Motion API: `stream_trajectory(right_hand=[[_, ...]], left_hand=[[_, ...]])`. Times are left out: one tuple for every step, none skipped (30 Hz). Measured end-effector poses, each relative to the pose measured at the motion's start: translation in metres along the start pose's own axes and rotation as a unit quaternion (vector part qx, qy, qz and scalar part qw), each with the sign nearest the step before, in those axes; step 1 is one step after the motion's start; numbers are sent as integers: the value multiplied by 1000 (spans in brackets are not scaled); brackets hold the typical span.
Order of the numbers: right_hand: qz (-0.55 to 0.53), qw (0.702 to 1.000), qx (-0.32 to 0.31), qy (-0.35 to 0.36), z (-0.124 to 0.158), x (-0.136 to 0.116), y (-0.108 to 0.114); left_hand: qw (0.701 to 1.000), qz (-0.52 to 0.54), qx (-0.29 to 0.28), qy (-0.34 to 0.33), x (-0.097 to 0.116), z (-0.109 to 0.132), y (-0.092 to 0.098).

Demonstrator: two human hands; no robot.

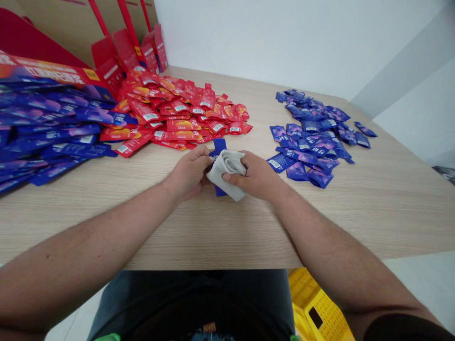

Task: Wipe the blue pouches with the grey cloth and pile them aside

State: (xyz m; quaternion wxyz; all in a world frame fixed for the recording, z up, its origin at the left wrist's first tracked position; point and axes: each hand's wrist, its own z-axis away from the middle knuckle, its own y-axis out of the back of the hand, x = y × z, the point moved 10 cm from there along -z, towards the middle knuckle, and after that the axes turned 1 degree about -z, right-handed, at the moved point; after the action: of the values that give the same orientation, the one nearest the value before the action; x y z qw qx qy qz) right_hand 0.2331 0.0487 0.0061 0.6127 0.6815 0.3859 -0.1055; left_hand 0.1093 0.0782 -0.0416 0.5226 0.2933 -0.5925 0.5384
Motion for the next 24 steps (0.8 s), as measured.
stream_trajectory(right_hand=[[10,999,-19,29,1,-8,-6],[18,997,-37,59,1,-15,-11],[24,995,-53,83,3,-21,-14],[29,992,-69,98,4,-24,-15],[34,990,-86,105,5,-26,-15],[37,988,-107,103,6,-25,-15],[36,986,-131,94,7,-23,-14],[32,984,-153,80,9,-19,-12],[26,984,-167,62,9,-14,-10],[22,986,-162,40,9,-7,-5],[18,991,-131,15,6,1,3],[14,997,-74,-11,2,11,15],[9,999,2,-35,0,21,29],[-3,995,83,-54,-1,31,42],[-22,985,157,-70,0,42,53],[-51,972,213,-84,2,53,60],[-89,958,251,-103,4,65,63],[-135,945,269,-126,5,78,62],[-188,933,268,-152,5,89,58],[-244,922,245,-175,4,96,50],[-298,912,206,-192,3,99,39],[-348,903,153,-199,1,95,26],[-391,894,97,-197,-1,87,13],[-423,885,46,-188,-1,76,1]], left_hand=[[1000,9,10,-4,1,-1,2],[1000,15,15,-9,2,-2,4],[1000,20,17,-11,3,-3,4],[999,26,18,-14,4,-4,5],[999,32,18,-17,5,-4,6],[999,37,19,-21,7,-5,6],[999,41,20,-23,8,-5,7],[999,42,20,-24,9,-5,8],[999,42,19,-25,9,-4,8],[999,38,15,-23,10,-4,8],[999,32,4,-18,9,-3,6],[1000,25,-12,-10,7,-2,3],[999,19,-32,-2,5,-1,-1],[999,13,-50,8,2,1,-5],[998,9,-66,19,-2,3,-9],[997,9,-77,29,-5,4,-11],[996,13,-82,34,-7,5,-13],[996,23,-81,35,-7,5,-13],[996,35,-77,33,-6,3,-11],[996,50,-70,29,-4,1,-9],[996,65,-59,23,-2,-1,-5],[996,77,-46,20,-1,-4,-2],[995,87,-34,21,-1,-6,2],[995,95,-25,26,-2,-8,4]])
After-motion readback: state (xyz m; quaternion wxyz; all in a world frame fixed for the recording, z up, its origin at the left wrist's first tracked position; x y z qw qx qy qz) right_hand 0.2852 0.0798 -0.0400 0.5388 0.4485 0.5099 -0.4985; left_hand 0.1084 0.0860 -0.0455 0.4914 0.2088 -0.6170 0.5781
